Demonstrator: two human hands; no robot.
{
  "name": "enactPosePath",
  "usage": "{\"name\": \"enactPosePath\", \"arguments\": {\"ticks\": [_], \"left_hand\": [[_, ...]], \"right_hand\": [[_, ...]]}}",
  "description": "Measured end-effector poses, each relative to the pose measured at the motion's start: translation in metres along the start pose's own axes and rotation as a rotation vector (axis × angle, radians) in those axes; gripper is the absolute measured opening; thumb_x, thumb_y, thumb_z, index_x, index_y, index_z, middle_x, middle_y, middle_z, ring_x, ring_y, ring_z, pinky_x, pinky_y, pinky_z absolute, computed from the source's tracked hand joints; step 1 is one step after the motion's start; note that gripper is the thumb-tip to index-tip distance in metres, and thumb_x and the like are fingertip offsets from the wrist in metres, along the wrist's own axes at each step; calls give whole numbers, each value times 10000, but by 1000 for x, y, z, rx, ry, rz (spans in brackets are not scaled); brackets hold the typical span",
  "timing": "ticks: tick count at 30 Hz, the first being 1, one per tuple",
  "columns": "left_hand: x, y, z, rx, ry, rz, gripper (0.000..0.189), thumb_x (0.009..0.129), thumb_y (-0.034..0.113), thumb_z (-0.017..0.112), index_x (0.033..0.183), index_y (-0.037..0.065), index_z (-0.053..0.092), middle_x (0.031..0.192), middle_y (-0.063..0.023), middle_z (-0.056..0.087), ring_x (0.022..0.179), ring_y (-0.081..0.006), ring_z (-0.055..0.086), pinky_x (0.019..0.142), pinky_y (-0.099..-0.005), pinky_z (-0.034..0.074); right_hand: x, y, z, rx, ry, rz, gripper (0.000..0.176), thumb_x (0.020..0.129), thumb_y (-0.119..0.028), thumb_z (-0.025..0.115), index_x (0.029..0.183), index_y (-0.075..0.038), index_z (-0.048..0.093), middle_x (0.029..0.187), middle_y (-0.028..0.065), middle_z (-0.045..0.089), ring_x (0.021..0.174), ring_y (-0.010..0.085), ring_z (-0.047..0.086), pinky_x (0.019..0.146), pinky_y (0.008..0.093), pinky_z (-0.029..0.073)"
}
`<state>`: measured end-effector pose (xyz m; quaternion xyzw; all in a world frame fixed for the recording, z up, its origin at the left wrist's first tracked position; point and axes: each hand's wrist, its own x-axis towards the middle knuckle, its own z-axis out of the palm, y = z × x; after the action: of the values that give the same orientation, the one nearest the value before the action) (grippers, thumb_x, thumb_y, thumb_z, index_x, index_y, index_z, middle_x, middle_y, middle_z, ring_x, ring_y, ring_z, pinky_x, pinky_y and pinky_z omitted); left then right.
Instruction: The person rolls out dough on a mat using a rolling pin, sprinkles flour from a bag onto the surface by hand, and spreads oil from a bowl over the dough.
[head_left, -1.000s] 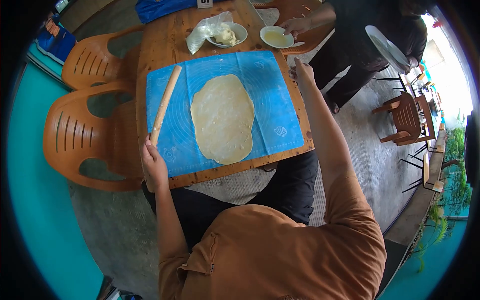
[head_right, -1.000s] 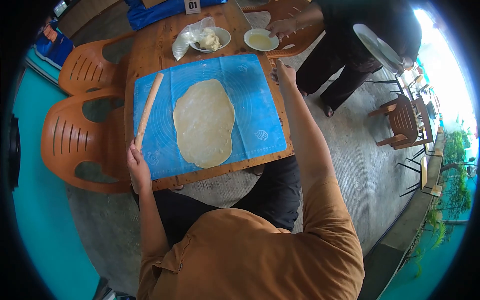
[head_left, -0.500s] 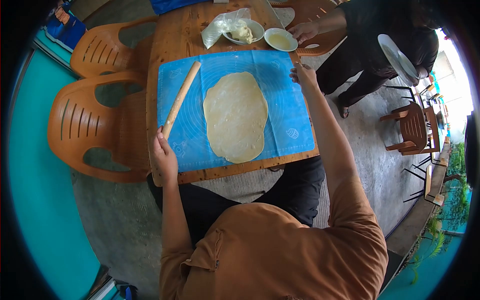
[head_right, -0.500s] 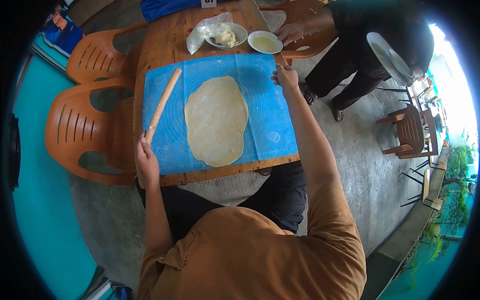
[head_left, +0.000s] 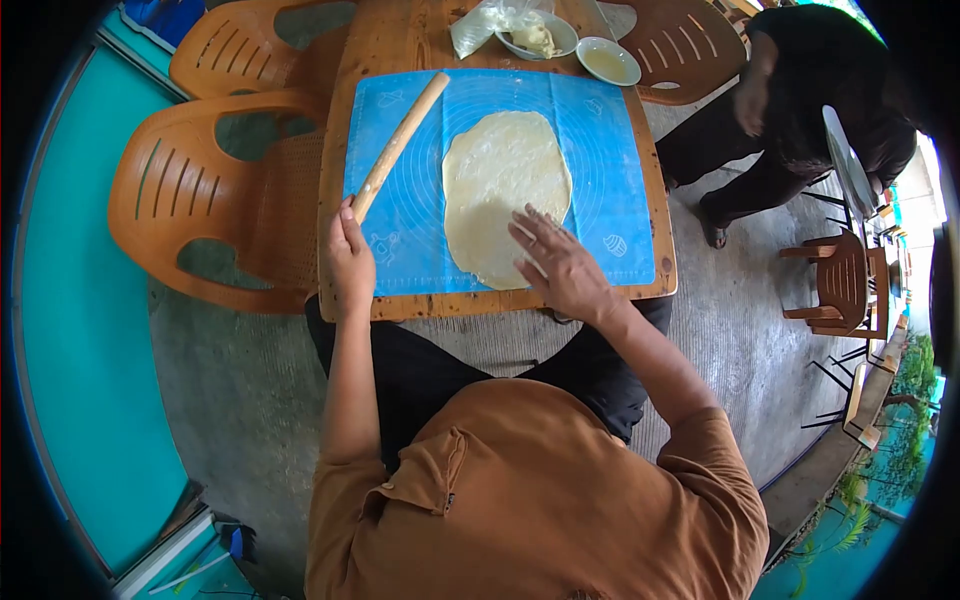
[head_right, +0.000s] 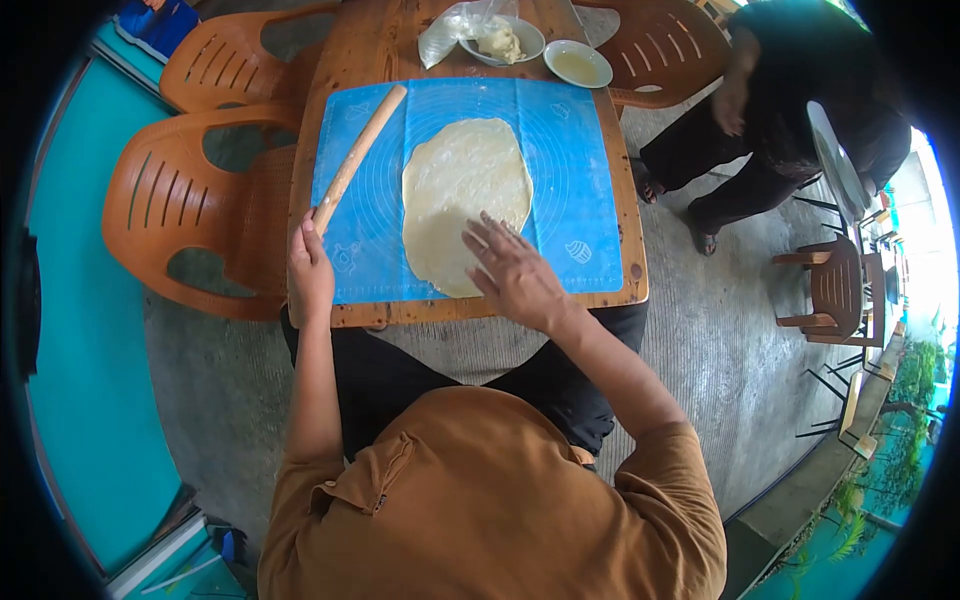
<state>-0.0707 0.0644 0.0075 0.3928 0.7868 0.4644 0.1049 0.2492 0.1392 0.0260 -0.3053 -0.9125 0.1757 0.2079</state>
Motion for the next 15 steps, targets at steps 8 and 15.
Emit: {"name": "enactPosePath", "arguments": {"ticks": [8,15], "left_hand": [[3,-6,6,-3,-22,81,445,1165,309,409,1377,24,676,1200,-196,739,1086,-327,715,932,-421,550],[-2,4,-11,-2,-66,-26,455,1164,321,409,1378,18,674,1226,-211,737,1127,-342,712,964,-428,545]], "right_hand": [[-13,-30,26,-131,-201,14,628,1080,-341,544,1555,60,458,1697,220,333,1618,347,227,1340,469,168],[-32,-17,15,-170,-225,77,693,1083,-393,522,1582,73,403,1711,231,301,1627,342,204,1341,483,137]]}}
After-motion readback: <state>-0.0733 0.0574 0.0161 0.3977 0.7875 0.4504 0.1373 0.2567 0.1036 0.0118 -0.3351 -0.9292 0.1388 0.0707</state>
